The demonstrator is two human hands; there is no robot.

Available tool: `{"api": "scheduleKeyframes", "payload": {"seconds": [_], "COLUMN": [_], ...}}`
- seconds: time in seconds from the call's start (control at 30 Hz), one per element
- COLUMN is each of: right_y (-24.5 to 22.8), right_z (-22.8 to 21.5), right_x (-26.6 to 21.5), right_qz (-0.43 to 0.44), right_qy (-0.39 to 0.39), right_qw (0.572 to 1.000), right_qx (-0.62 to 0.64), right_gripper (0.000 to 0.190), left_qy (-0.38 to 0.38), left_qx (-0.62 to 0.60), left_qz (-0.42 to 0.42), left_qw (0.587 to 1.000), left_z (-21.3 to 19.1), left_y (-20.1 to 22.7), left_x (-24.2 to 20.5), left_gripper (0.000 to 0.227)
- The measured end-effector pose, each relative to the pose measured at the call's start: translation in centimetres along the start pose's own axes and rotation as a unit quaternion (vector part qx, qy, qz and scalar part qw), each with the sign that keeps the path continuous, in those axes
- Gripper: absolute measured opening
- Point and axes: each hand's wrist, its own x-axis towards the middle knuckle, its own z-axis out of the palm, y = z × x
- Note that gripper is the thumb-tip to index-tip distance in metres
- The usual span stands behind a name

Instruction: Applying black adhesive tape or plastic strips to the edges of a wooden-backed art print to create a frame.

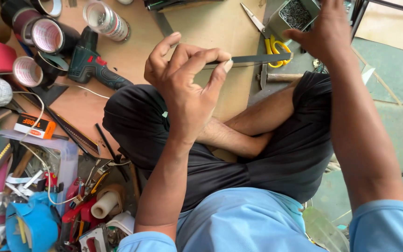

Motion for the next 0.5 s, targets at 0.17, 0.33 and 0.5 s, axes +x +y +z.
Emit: {"api": "scheduleKeyframes", "payload": {"seconds": [0.17, 0.33, 0.5], "right_y": [2.6, 2.4, -3.3], "right_z": [3.9, 2.5, -0.7], "right_x": [1.3, 1.5, 2.5], "right_qz": [0.091, 0.111, -0.020], "right_qy": [-0.060, -0.023, 0.113], "right_qw": [0.993, 0.994, 0.986], "right_qx": [0.036, 0.005, -0.124], "right_gripper": [0.081, 0.056, 0.063], "left_qy": [0.002, 0.012, -0.012], "left_qx": [0.000, -0.009, 0.007], "left_qz": [-0.021, -0.039, -0.015], "left_qw": [1.000, 0.999, 1.000], "left_z": [0.1, 0.6, 0.3], "left_y": [0.5, 0.6, 0.0], "left_x": [0.3, 0.7, 1.1], "left_gripper": [0.014, 0.014, 0.012]}}
